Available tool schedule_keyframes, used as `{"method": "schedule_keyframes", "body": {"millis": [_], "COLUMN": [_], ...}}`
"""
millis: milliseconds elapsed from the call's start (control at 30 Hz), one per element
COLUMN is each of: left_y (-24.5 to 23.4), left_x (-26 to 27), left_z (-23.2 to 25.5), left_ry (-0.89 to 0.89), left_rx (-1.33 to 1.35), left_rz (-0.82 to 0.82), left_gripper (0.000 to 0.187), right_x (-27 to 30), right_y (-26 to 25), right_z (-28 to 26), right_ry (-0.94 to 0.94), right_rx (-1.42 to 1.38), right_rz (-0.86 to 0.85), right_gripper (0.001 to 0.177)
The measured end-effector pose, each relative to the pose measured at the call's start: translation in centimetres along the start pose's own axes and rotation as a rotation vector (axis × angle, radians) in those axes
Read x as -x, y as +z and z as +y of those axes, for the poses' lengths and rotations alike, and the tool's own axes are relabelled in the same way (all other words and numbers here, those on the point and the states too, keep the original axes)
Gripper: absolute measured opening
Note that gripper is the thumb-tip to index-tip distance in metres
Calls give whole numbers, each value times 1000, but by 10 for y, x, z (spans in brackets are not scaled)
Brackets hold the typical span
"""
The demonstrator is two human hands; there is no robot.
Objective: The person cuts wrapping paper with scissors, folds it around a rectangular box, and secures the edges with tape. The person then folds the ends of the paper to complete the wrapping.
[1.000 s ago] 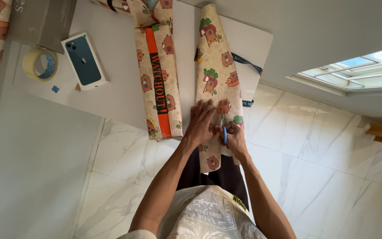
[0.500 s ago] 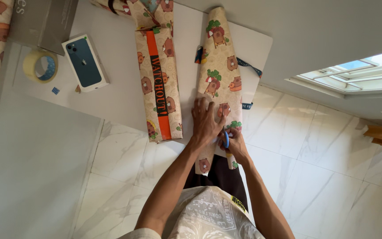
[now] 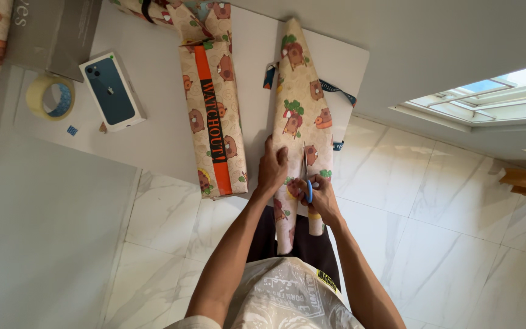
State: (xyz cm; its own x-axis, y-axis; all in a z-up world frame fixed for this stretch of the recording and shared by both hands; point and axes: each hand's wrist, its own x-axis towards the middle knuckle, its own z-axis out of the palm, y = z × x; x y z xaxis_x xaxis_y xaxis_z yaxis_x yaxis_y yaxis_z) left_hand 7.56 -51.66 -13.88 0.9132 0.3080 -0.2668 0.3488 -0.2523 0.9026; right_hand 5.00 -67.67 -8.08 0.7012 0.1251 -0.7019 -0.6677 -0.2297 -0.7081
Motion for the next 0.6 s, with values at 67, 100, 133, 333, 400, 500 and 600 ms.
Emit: {"method": "schedule_keyframes", "body": {"millis": [67, 100, 133, 333, 400, 500, 600], "left_y": [-2, -3, -4, -11, -15, -22, -28], "left_x": [0, 1, 1, 8, 11, 16, 13], "left_z": [-5, -7, -9, -1, 5, 13, 17], "left_ry": [-90, -82, -73, -68, -47, 87, 126], "left_rx": [81, 71, 63, 19, 32, 71, -4], "left_rz": [-51, -62, -75, -109, -126, -142, -179], "left_gripper": [57, 58, 58, 71, 74, 74, 71], "right_x": [-1, -2, -3, -7, -6, -5, -4], "right_y": [0, 1, 1, 1, 2, 2, 3], "right_z": [-2, -3, -3, -6, -5, -5, -5], "right_ry": [-20, -33, -46, -52, -62, -70, -64], "right_rx": [-11, -30, -48, -47, -42, -53, -55], "right_rz": [5, -1, -5, 17, 34, 31, 36], "right_gripper": [40, 40, 39, 40, 39, 39, 39]}}
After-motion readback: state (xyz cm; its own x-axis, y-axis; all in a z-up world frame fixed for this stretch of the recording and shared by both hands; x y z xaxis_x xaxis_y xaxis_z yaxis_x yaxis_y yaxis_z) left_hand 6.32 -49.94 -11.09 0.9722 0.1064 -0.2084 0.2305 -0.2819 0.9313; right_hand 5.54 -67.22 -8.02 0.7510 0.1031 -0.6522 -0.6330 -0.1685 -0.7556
